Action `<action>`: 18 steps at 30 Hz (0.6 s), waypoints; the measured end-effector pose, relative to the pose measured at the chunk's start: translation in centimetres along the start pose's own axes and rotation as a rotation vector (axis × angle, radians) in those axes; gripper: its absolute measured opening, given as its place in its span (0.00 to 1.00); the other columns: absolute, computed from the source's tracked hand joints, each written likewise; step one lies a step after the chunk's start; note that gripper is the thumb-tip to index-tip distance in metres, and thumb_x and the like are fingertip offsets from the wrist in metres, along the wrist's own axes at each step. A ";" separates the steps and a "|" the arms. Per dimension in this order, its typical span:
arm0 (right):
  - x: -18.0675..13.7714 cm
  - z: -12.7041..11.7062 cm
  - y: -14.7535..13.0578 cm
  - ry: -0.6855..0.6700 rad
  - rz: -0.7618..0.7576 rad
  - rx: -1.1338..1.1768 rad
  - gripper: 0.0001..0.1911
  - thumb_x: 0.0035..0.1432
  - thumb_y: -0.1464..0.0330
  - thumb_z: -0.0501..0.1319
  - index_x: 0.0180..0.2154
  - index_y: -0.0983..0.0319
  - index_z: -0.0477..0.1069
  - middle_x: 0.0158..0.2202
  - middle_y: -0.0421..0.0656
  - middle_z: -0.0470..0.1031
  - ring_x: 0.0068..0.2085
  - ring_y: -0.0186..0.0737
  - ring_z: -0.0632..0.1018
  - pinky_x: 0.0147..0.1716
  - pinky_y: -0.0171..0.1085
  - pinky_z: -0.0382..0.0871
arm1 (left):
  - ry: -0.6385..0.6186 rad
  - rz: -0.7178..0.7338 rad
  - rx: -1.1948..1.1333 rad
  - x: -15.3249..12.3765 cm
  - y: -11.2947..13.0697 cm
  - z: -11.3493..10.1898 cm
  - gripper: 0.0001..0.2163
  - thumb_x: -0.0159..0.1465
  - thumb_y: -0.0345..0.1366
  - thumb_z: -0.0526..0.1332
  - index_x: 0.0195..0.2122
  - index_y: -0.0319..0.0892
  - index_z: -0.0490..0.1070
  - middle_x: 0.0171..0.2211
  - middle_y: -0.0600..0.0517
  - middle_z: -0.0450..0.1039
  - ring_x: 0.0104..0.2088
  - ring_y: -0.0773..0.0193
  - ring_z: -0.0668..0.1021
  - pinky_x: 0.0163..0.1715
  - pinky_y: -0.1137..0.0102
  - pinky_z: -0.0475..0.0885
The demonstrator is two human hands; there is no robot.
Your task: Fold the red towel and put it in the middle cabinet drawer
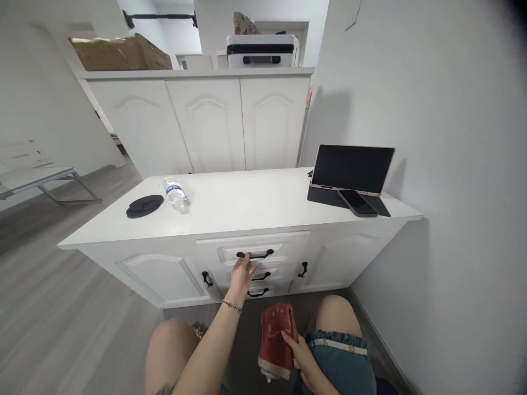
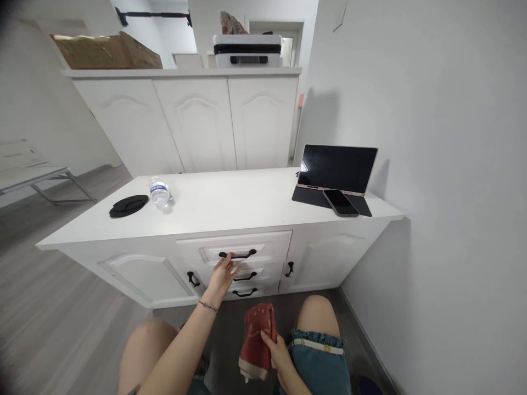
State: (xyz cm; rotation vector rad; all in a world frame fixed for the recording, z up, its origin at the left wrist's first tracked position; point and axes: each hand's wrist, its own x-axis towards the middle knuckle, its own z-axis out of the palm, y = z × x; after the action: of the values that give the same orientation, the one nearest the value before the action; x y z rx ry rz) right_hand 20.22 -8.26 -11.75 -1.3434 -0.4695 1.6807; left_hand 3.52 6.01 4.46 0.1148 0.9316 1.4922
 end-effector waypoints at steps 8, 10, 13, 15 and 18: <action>-3.4 0.0 -3.6 0.068 0.002 0.166 0.24 0.33 0.56 0.71 0.35 0.60 0.75 0.34 0.43 0.81 0.43 0.50 0.79 0.43 0.42 0.73 | -0.025 0.014 -0.016 -0.5 -0.7 -1.0 0.14 0.46 0.31 0.72 0.22 0.41 0.65 0.23 0.57 0.71 0.24 0.70 0.73 0.35 0.65 0.72; -4.2 -0.2 -4.6 0.043 0.017 0.227 0.22 0.36 0.56 0.70 0.35 0.57 0.75 0.36 0.40 0.81 0.45 0.49 0.79 0.42 0.42 0.75 | -0.037 0.019 -0.012 -0.7 -0.9 -1.3 0.14 0.46 0.32 0.73 0.23 0.41 0.65 0.23 0.57 0.71 0.24 0.70 0.73 0.35 0.65 0.72; -5.2 -0.6 -6.2 0.058 0.058 0.289 0.21 0.37 0.57 0.70 0.36 0.55 0.75 0.36 0.38 0.81 0.44 0.49 0.79 0.40 0.42 0.76 | -0.052 0.029 -0.014 -1.5 -1.0 -1.5 0.13 0.46 0.33 0.73 0.25 0.41 0.67 0.25 0.57 0.72 0.25 0.71 0.73 0.36 0.65 0.73; -5.9 -0.6 -7.5 0.084 0.102 0.320 0.22 0.37 0.58 0.71 0.37 0.54 0.74 0.36 0.38 0.81 0.42 0.50 0.80 0.38 0.43 0.76 | -0.060 0.031 -0.013 -2.1 -1.1 -1.7 0.14 0.45 0.34 0.73 0.26 0.41 0.68 0.25 0.57 0.71 0.25 0.72 0.72 0.37 0.65 0.72; -7.2 -0.2 -9.9 0.150 0.108 0.364 0.22 0.37 0.57 0.70 0.38 0.53 0.74 0.37 0.42 0.81 0.41 0.54 0.80 0.34 0.45 0.77 | -0.064 0.033 -0.008 -3.1 -1.2 -2.0 0.14 0.45 0.35 0.73 0.25 0.41 0.67 0.24 0.58 0.70 0.25 0.72 0.72 0.38 0.66 0.72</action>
State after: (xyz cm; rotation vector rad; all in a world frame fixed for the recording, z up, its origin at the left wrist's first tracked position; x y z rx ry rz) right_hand 24.46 -9.11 -0.25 -1.2276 -0.0006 1.6413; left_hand 3.88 2.15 3.81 0.1721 0.8761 1.5141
